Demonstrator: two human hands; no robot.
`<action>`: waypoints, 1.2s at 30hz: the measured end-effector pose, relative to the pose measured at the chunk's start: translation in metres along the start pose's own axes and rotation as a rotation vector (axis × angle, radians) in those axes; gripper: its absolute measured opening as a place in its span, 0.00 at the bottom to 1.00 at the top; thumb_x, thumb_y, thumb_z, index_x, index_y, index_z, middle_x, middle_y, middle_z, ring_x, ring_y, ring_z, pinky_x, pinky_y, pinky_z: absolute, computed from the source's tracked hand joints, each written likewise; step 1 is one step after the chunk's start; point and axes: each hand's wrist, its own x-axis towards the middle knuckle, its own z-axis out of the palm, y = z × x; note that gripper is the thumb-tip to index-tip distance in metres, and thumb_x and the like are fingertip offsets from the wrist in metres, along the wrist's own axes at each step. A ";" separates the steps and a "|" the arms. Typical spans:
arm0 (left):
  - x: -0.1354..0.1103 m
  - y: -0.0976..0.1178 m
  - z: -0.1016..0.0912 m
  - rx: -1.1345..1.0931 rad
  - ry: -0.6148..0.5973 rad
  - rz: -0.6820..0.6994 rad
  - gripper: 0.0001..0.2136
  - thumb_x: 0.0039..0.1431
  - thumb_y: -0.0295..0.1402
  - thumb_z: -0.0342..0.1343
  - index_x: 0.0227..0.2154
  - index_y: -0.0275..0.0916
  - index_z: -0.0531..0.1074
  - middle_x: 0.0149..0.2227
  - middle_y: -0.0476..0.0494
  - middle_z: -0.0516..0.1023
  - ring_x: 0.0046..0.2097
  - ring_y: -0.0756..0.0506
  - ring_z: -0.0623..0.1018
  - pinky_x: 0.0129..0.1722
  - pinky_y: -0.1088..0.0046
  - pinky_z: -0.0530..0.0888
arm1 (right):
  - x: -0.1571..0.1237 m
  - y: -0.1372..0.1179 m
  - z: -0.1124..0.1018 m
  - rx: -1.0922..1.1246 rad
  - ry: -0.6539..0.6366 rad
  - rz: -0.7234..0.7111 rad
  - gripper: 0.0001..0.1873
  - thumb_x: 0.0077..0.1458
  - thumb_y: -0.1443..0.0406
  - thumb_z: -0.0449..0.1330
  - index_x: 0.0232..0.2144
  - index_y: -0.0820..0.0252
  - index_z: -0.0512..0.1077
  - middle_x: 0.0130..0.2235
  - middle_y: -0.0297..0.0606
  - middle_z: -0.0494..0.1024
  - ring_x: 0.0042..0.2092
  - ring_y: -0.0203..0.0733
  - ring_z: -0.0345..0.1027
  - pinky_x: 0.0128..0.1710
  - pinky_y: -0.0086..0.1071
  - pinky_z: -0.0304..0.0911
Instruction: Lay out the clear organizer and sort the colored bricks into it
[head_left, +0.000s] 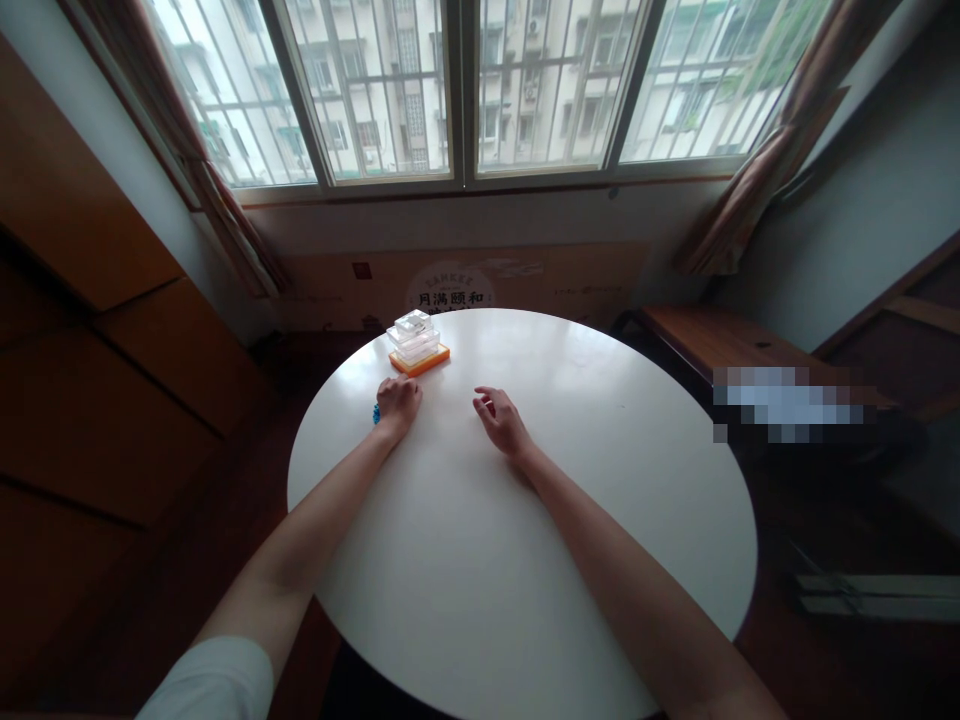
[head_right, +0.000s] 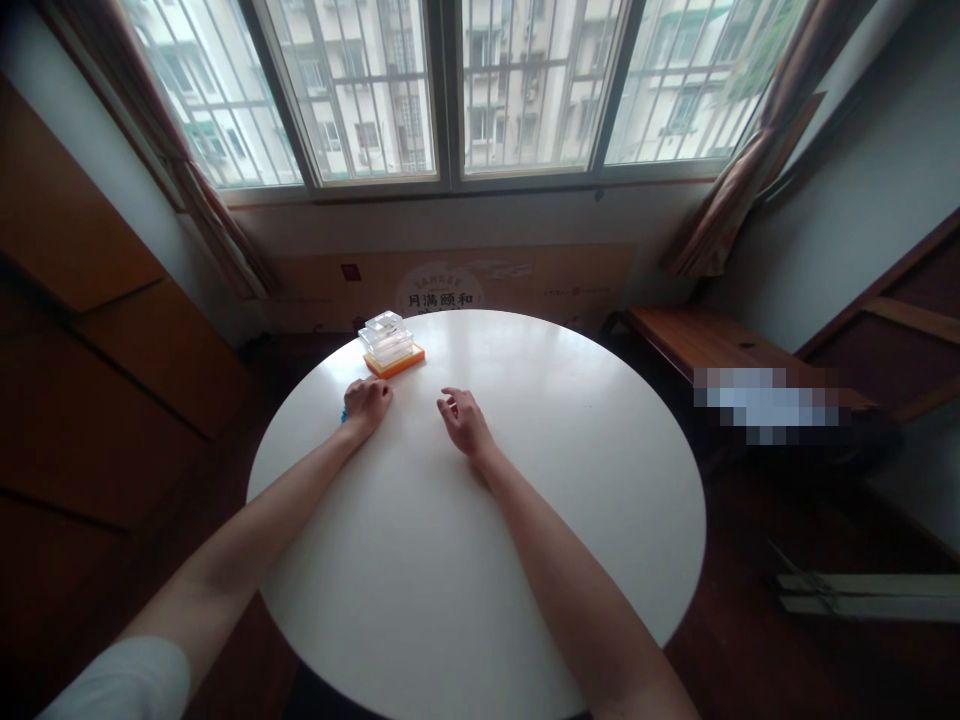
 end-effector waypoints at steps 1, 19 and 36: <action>-0.001 -0.003 -0.002 -0.001 0.000 -0.012 0.15 0.58 0.33 0.45 0.31 0.35 0.77 0.36 0.37 0.76 0.39 0.41 0.75 0.43 0.64 0.67 | 0.000 0.000 0.000 0.000 -0.001 0.000 0.19 0.58 0.56 0.50 0.46 0.62 0.68 0.37 0.42 0.70 0.33 0.37 0.67 0.39 0.36 0.65; -0.029 -0.031 -0.006 -0.148 -0.177 -0.071 0.40 0.50 0.59 0.47 0.62 0.41 0.51 0.64 0.34 0.51 0.64 0.30 0.52 0.59 0.51 0.53 | -0.001 -0.003 -0.002 -0.030 -0.022 0.003 0.18 0.59 0.57 0.49 0.45 0.61 0.69 0.37 0.41 0.70 0.34 0.37 0.67 0.40 0.35 0.64; -0.005 -0.014 0.001 -0.126 -0.035 -0.085 0.16 0.60 0.40 0.45 0.37 0.42 0.77 0.48 0.44 0.75 0.45 0.41 0.74 0.45 0.64 0.68 | -0.003 -0.005 -0.003 -0.067 -0.043 -0.005 0.16 0.57 0.60 0.52 0.44 0.62 0.69 0.34 0.39 0.71 0.32 0.37 0.65 0.38 0.33 0.63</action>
